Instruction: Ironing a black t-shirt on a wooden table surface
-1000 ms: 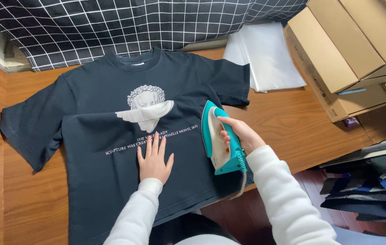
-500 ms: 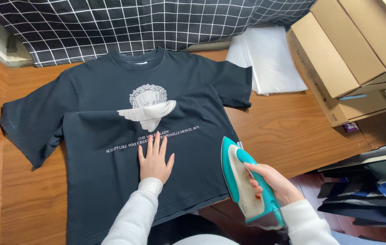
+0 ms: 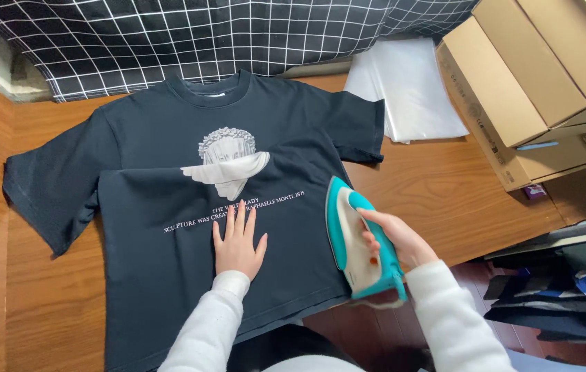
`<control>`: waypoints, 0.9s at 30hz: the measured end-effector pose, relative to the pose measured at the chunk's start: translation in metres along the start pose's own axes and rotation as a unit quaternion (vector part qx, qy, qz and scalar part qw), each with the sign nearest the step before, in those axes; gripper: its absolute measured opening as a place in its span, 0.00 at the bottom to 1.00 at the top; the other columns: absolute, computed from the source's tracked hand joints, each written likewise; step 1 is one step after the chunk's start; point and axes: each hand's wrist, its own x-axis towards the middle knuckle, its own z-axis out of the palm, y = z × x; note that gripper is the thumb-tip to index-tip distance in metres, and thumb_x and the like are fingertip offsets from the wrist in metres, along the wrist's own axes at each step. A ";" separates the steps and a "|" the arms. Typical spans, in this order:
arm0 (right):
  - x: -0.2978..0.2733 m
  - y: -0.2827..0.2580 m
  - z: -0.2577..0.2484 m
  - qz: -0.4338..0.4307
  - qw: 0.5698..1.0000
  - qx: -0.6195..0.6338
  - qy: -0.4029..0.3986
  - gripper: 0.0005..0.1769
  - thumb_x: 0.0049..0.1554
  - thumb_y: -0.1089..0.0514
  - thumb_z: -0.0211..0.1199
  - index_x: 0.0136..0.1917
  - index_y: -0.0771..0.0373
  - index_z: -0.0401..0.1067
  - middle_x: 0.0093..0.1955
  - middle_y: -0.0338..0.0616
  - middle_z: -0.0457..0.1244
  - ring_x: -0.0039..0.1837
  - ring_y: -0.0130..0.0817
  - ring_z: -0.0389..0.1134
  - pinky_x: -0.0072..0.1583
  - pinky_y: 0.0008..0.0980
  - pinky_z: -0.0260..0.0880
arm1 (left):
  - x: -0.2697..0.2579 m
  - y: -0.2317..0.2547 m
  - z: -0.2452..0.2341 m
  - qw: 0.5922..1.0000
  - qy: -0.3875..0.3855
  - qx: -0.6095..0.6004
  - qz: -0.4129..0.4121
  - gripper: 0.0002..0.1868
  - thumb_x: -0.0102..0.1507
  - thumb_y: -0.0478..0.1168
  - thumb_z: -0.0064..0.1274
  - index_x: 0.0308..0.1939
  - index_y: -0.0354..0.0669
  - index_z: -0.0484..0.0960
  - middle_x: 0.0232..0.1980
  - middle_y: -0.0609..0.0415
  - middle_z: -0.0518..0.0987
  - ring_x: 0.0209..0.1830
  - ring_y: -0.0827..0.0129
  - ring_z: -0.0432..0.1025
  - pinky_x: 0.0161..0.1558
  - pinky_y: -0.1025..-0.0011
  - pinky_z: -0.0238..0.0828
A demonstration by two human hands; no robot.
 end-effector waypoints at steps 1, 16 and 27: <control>-0.008 0.011 -0.007 -0.001 1.000 -0.003 -0.002 0.17 0.55 0.46 0.59 0.38 0.61 0.63 0.23 0.41 0.51 0.22 0.30 0.54 0.26 0.29 0.56 | 0.000 0.000 0.001 1.000 0.002 -0.001 -0.003 0.32 0.65 0.59 0.28 0.71 0.59 0.47 0.77 0.58 0.40 0.76 0.64 0.35 0.68 0.46 0.30; 0.023 -0.019 0.034 -0.031 0.999 -0.011 -0.040 0.17 0.56 0.46 0.58 0.38 0.60 0.61 0.23 0.40 0.51 0.22 0.28 0.53 0.26 0.28 0.56 | -0.001 -0.001 -0.002 1.000 -0.008 -0.007 0.003 0.31 0.65 0.58 0.29 0.71 0.58 0.48 0.77 0.57 0.41 0.76 0.63 0.35 0.68 0.45 0.30; -0.028 0.021 -0.010 0.028 0.999 -0.024 0.001 0.16 0.56 0.49 0.58 0.40 0.64 0.61 0.23 0.45 0.51 0.22 0.33 0.53 0.26 0.33 0.56 | 0.000 -0.001 0.002 1.000 0.014 -0.009 0.007 0.32 0.65 0.58 0.30 0.71 0.58 0.48 0.77 0.57 0.42 0.76 0.63 0.35 0.68 0.45 0.30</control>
